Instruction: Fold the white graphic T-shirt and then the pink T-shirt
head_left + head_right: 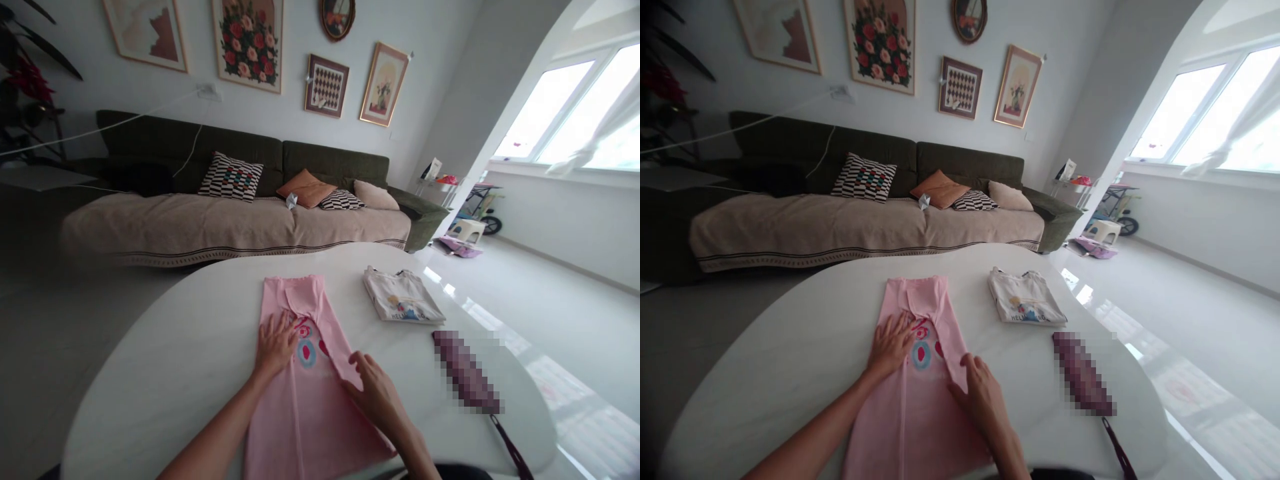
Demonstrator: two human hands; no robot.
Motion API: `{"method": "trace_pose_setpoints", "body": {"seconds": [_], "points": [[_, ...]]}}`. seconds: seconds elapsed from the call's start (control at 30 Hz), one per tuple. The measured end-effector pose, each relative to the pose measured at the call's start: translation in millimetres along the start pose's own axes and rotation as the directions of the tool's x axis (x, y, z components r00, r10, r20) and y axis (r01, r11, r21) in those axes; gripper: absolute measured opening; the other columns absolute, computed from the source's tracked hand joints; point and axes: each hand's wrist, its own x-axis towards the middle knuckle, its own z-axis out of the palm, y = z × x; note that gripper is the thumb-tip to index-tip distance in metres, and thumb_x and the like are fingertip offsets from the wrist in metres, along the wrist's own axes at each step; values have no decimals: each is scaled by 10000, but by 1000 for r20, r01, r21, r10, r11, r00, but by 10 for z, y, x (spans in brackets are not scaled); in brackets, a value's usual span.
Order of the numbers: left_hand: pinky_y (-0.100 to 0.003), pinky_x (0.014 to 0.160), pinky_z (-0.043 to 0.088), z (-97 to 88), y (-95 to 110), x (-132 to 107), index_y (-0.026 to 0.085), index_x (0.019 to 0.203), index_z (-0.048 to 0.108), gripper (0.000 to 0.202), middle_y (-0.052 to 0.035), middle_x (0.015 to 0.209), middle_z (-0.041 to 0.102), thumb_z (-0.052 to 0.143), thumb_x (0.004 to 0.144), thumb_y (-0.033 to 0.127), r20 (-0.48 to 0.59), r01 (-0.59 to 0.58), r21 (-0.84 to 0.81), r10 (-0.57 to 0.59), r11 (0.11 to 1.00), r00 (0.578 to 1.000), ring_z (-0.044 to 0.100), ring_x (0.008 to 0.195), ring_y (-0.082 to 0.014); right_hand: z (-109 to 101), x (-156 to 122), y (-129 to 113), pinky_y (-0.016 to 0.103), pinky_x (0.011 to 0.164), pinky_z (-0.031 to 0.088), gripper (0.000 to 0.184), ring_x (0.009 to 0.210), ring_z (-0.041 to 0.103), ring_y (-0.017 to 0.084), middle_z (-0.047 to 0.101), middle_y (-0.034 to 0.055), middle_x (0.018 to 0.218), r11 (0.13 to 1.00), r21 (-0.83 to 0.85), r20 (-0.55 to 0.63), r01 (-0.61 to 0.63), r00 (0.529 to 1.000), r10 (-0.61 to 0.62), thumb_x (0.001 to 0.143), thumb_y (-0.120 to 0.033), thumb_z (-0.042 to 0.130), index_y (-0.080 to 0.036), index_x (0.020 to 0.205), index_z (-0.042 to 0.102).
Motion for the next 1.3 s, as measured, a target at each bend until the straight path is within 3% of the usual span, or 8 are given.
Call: {"method": "trace_pose_setpoints", "body": {"seconds": [0.1,0.2,0.4,0.73,0.93,1.1,1.2,1.3], "points": [[-524,1003,189,11,-2,11,364,1285,400,443,14,1415,318,317,861,459,20,5,5,-5,1000,1000,223,1291,-315,6,-567,181,250,645,420,244,773,567,170,569,3,847,995,-45,65,-89,994,92,694,-292,590,-232,893,462],[-520,1008,184,22,-7,19,370,1297,377,453,17,1420,308,313,859,467,35,2,4,-2,1000,999,217,1294,-309,150,-820,158,233,654,416,189,782,570,161,579,14,854,991,-106,56,-77,995,83,709,-174,539,-225,880,478],[-512,1014,179,37,-22,39,369,1299,372,463,24,1432,281,309,856,486,64,16,-3,-16,1000,998,196,1303,-307,256,-756,-110,256,666,411,253,764,572,176,585,41,791,967,-206,-80,-151,987,137,719,-1,389,-200,817,510],[-516,1013,178,-4,5,19,364,1316,340,472,18,1425,299,312,859,477,61,11,-5,-11,1000,998,205,1299,-299,458,-773,-454,237,589,392,263,698,596,174,606,44,794,996,76,91,-48,995,41,722,-34,383,-203,891,493],[-505,1021,164,-24,12,9,370,1313,344,480,24,1424,300,317,853,502,49,11,-8,-11,1000,999,202,1300,-297,355,-576,-333,239,649,413,107,741,574,159,587,44,859,989,146,-23,5,1000,-2,804,-185,413,-213,879,485],[-512,1020,158,-28,10,10,364,1311,350,477,17,1425,299,320,855,500,52,15,-18,-14,1000,999,213,1297,-297,468,-394,-332,256,618,401,223,725,597,190,634,70,793,999,-36,142,-10,990,15,712,-61,410,-169,864,534],[-514,1018,167,-24,10,5,361,1309,358,472,16,1428,293,324,857,492,38,11,-15,-10,1000,999,200,1301,-303,434,-175,-348,207,535,362,247,633,593,150,644,23,695,996,72,248,55,966,-71,670,-48,440,-174,846,559],[-513,1021,166,-18,10,-1,371,1313,343,470,22,1430,287,332,857,483,24,10,-5,-10,1000,1000,195,1304,-298,353,318,-354,172,490,326,107,543,555,103,612,-22,587,971,219,209,98,967,-145,683,-116,495,-183,710,573]]}}
